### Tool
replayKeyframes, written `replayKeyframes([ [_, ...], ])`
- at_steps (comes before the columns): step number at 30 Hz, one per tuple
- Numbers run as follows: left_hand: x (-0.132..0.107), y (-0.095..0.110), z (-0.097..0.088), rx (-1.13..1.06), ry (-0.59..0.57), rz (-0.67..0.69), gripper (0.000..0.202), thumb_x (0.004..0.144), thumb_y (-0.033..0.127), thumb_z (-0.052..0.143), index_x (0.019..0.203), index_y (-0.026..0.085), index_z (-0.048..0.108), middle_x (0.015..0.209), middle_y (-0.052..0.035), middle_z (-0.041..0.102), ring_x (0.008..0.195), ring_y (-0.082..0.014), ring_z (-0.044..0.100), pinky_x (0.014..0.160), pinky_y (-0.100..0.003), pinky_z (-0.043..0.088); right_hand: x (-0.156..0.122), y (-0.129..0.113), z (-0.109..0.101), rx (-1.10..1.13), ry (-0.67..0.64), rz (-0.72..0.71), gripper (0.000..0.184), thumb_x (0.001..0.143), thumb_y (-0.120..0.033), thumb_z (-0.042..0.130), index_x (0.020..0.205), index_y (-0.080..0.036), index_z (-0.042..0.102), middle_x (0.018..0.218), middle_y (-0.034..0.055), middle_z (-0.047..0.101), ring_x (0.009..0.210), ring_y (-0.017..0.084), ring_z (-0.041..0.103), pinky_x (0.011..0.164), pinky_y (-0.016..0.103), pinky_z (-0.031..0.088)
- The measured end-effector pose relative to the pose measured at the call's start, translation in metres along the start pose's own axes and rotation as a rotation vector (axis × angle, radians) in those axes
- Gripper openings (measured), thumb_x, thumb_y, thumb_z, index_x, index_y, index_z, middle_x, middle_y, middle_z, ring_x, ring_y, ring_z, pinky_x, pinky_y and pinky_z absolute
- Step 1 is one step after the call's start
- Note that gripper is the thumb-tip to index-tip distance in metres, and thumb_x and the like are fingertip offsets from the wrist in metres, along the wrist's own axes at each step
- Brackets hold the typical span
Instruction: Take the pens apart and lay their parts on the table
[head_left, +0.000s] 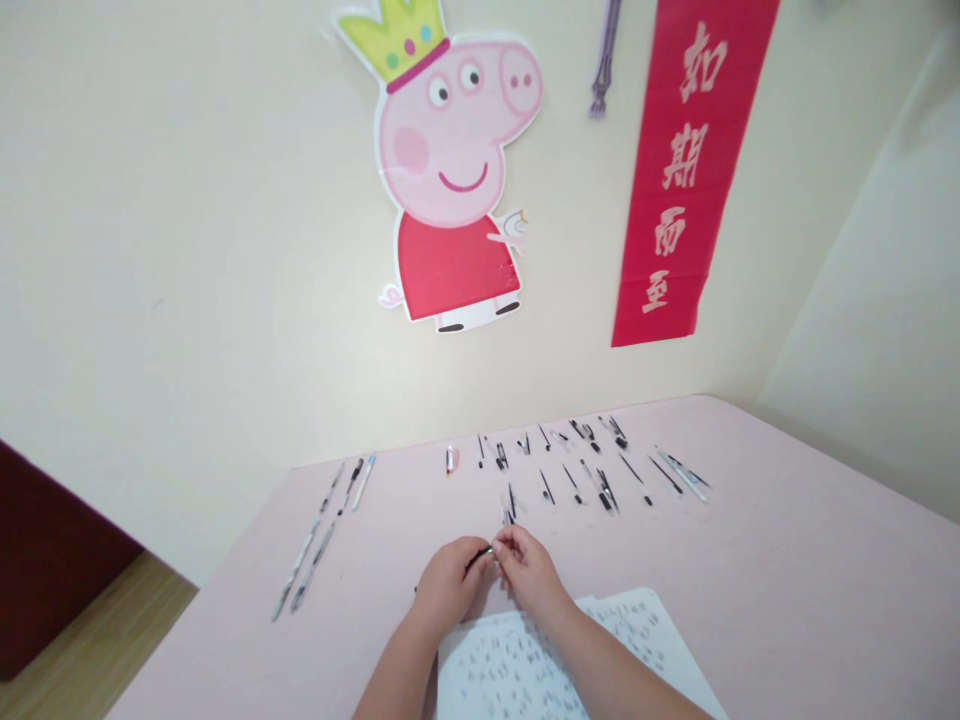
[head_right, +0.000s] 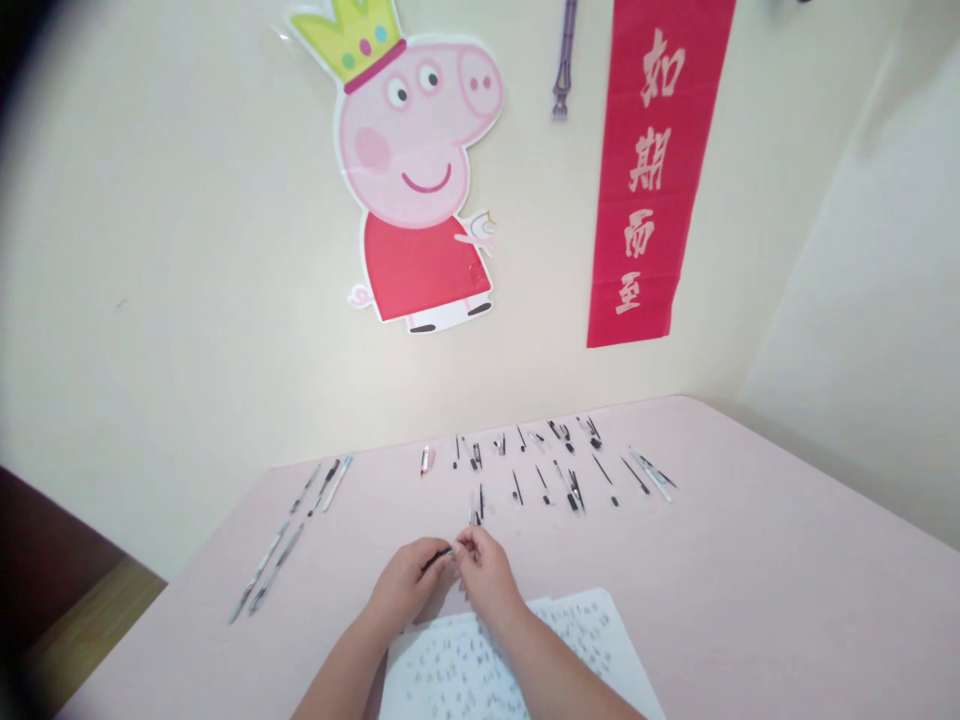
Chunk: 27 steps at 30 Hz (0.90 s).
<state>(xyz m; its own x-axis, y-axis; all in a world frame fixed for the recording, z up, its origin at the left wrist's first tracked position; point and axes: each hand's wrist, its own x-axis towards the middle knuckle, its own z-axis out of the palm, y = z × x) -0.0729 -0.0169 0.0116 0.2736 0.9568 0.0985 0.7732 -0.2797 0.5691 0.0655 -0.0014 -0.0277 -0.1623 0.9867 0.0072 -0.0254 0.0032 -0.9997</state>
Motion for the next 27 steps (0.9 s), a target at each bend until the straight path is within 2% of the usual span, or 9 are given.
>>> replayKeyframes([
  [8,0.0,0.0001,-0.0001,0.051,-0.022,-0.011,0.028,0.085,0.03,0.037,0.091,0.02,0.062,0.089,-0.0067,0.067,0.081,-0.0195,0.058,0.072,-0.029,0.04,0.0002,-0.0021,0.0002,0.004,-0.001,0.002,0.026,0.074,-0.045,0.051,0.072,-0.019,0.048,0.052,-0.0064,0.047,0.04,0.008,0.043,0.04,0.02,0.034],
  [19,0.0001,0.0005,-0.0039,0.014,-0.026,0.014,0.029,0.086,0.033,0.038,0.089,0.022,0.065,0.088,-0.0048,0.069,0.08,-0.018,0.059,0.071,-0.027,0.04,-0.0005,-0.0027,0.0006,0.005,-0.003,0.003,0.026,0.074,-0.044,0.05,0.072,-0.019,0.047,0.052,-0.0065,0.048,0.04,0.008,0.043,0.039,0.019,0.034],
  [27,-0.0002,-0.0048,-0.0001,-0.026,0.014,-0.005,0.027,0.083,0.035,0.043,0.095,0.021,0.064,0.094,-0.0063,0.068,0.085,-0.0193,0.059,0.075,-0.028,0.042,-0.0008,-0.0058,0.0004,0.024,0.02,-0.001,0.027,0.074,-0.045,0.051,0.074,-0.019,0.048,0.053,-0.0062,0.047,0.04,0.008,0.043,0.039,0.02,0.035],
])
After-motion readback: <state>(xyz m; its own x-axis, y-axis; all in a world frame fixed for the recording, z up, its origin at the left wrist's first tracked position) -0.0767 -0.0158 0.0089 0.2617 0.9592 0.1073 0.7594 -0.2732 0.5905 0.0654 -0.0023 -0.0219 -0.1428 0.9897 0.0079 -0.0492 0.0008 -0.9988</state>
